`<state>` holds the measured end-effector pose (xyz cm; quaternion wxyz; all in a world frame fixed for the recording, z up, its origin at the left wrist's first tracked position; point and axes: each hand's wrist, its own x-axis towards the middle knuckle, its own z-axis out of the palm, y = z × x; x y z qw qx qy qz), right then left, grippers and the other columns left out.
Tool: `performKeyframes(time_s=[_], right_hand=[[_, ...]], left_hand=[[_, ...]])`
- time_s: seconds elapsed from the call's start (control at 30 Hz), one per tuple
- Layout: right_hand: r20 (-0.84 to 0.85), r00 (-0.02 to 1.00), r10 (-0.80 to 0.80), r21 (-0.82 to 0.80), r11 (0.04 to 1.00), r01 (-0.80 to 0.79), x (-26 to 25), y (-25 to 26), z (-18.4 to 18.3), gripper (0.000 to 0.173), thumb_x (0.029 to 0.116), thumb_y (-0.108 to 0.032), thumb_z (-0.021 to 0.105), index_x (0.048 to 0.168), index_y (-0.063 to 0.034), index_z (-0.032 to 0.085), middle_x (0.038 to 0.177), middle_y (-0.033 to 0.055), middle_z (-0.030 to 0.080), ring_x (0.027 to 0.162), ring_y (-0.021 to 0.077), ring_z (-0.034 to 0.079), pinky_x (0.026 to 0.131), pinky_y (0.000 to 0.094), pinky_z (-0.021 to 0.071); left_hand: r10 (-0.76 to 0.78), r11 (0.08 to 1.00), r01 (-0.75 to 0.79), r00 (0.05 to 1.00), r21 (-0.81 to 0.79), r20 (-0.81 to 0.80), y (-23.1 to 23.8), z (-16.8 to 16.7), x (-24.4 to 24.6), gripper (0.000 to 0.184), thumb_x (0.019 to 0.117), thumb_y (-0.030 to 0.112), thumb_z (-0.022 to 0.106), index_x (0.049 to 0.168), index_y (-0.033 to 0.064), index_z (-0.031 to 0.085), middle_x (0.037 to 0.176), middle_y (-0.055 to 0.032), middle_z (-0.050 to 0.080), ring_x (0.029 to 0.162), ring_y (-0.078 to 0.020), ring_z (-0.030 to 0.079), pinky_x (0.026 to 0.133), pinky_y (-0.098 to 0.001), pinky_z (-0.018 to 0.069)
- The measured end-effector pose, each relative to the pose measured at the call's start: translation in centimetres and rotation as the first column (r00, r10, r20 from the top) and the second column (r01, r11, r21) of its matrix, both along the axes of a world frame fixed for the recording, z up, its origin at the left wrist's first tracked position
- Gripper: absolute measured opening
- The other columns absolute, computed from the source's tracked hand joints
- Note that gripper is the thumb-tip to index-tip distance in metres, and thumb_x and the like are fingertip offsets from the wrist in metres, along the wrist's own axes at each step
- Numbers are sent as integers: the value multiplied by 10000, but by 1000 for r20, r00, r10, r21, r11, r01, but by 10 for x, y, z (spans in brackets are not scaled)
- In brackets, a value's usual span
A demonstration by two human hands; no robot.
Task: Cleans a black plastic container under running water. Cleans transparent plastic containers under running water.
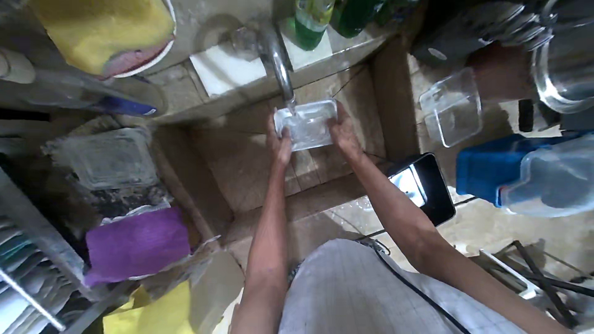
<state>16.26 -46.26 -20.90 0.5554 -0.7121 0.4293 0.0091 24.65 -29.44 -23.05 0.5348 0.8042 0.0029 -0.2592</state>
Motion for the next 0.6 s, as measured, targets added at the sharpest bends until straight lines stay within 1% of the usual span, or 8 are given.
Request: performKeyframes(time_s=[0.1, 0.17, 0.27, 0.3, 0.33, 0.4, 0.5, 0.6], right_hand=[[-4, 1000, 29, 8, 1000, -29, -3, -9, -6, 597, 980, -71, 572, 1555, -148, 432, 1406, 160, 608, 1231, 283, 633, 1013, 507, 536], [7, 999, 33, 64, 997, -33, -6, -15, -13, 583, 967, -74, 583, 1533, -119, 454, 1403, 152, 604, 1217, 254, 634, 1002, 474, 547], [75, 997, -21, 182, 983, 7, 9, 15, -26, 573, 955, -65, 611, 1511, -87, 474, 1347, 165, 631, 1137, 246, 668, 936, 452, 584], [79, 997, -7, 219, 976, -11, 18, 31, -30, 581, 969, -91, 619, 1525, -86, 453, 1364, 171, 622, 1159, 253, 660, 958, 459, 577], [53, 998, 29, 257, 965, -41, 28, 47, -31, 592, 997, -147, 621, 1551, -97, 420, 1420, 170, 589, 1239, 261, 620, 1027, 471, 532], [5, 997, 79, 276, 958, -77, 40, 69, -33, 572, 1029, -266, 615, 1548, -118, 425, 1445, 161, 574, 1297, 266, 584, 1076, 493, 495], [39, 997, 72, 161, 984, -77, 32, 58, -42, 526, 1031, -170, 570, 1535, -84, 447, 1433, 181, 581, 1279, 270, 597, 1070, 474, 504], [63, 997, -33, 99, 995, 26, 14, 23, -38, 493, 1013, -106, 566, 1497, -58, 486, 1358, 181, 622, 1190, 240, 640, 1007, 433, 542]], left_hand=[[-63, 997, 68, 990, 31, -123, 1, -7, -11, 671, 1038, 137, 515, 1638, 126, 213, 1596, -172, 404, 1438, -261, 454, 1176, -454, 402], [-84, 995, 90, 986, 40, -141, 5, -4, -6, 682, 1012, 119, 538, 1630, 137, 249, 1597, -155, 412, 1439, -258, 453, 1177, -465, 398], [-4, 999, 8, 992, 34, -127, 29, 4, 4, 605, 1046, 114, 518, 1605, 61, 293, 1595, -195, 399, 1452, -279, 430, 1195, -447, 370], [55, 997, -50, 994, 60, -96, 43, 2, 9, 557, 1062, 160, 497, 1585, 55, 338, 1569, -199, 434, 1428, -282, 458, 1177, -449, 394], [117, 990, -110, 990, 93, -78, 57, 1, 14, 520, 1089, 228, 458, 1568, 47, 366, 1549, -213, 453, 1414, -296, 470, 1166, -466, 399], [195, 976, -185, 977, 115, -88, 76, -2, 19, 545, 1123, 351, 348, 1564, 32, 361, 1557, -219, 433, 1428, -292, 446, 1180, -468, 378], [171, 983, -161, 978, 90, -121, 56, -2, 14, 549, 1128, 350, 333, 1555, 10, 382, 1547, -241, 445, 1437, -310, 443, 1197, -475, 355], [210, 974, -225, 926, -10, -315, 17, -19, 1, 629, 1103, 515, 302, 1550, 89, 425, 1544, -178, 474, 1428, -274, 458, 1177, -507, 384]])
